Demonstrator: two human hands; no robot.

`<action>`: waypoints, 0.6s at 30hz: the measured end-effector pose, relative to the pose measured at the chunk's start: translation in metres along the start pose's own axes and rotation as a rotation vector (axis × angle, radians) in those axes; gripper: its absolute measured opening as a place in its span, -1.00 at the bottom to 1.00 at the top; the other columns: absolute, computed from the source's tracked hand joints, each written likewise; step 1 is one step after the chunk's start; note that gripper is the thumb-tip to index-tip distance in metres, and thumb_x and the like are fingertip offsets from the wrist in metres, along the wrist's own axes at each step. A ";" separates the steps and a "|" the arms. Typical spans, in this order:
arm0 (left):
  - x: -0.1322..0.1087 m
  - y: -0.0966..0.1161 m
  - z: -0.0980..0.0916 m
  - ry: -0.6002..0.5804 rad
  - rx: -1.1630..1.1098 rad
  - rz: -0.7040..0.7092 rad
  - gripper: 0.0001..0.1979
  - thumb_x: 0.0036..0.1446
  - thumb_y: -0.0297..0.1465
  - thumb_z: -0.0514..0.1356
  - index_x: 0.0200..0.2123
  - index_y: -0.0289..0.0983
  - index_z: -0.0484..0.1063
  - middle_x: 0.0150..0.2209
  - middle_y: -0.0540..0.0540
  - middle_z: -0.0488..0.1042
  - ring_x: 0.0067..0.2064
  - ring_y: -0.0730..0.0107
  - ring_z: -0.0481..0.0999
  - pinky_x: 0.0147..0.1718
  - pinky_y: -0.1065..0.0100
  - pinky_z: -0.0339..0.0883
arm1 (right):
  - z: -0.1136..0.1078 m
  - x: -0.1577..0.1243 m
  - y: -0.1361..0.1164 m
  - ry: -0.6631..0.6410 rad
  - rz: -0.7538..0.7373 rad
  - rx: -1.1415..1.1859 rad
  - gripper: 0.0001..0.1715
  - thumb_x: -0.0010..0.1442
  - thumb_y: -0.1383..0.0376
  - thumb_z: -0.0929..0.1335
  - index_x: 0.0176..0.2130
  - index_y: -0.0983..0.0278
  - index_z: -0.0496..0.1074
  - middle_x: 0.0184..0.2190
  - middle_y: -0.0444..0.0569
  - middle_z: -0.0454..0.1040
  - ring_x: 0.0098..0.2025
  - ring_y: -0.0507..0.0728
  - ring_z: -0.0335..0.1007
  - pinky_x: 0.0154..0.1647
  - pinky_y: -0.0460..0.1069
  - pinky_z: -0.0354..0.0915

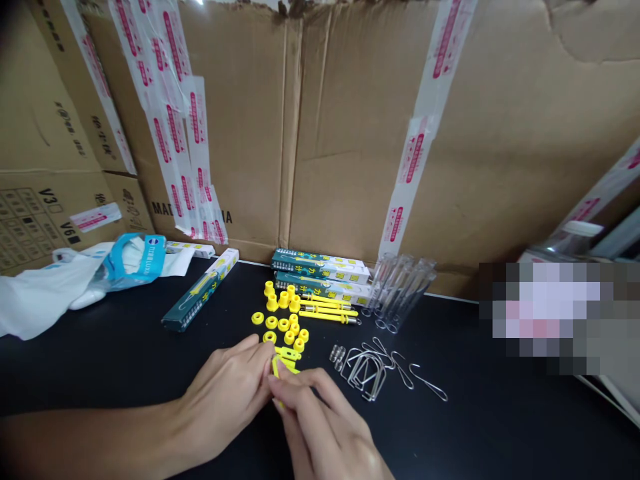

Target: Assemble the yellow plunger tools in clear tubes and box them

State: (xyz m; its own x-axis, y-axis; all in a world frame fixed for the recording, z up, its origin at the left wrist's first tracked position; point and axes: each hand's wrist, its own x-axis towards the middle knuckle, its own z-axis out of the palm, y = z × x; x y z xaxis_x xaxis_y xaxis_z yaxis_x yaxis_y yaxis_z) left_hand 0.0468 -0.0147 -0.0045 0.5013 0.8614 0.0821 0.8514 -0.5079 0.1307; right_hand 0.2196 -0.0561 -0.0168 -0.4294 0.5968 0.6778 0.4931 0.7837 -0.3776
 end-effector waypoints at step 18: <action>-0.003 -0.006 0.014 0.468 0.005 0.364 -0.72 0.32 -0.51 -0.15 -0.37 -0.23 0.27 -0.46 -0.06 0.40 -0.41 0.18 0.44 -0.50 0.20 0.40 | -0.004 0.011 0.009 0.179 0.844 0.850 -0.72 0.14 0.07 0.48 -0.27 0.22 0.53 -0.44 -0.11 0.57 -0.41 0.06 0.57 -0.31 -0.07 0.57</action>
State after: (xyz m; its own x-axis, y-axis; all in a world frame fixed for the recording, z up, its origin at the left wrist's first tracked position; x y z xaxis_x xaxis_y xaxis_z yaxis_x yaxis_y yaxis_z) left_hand 0.0420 -0.0139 -0.0191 0.6410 0.5375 0.5479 0.6387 -0.7694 0.0076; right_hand 0.2220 -0.0431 -0.0101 -0.0684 0.9952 0.0706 -0.1158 0.0624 -0.9913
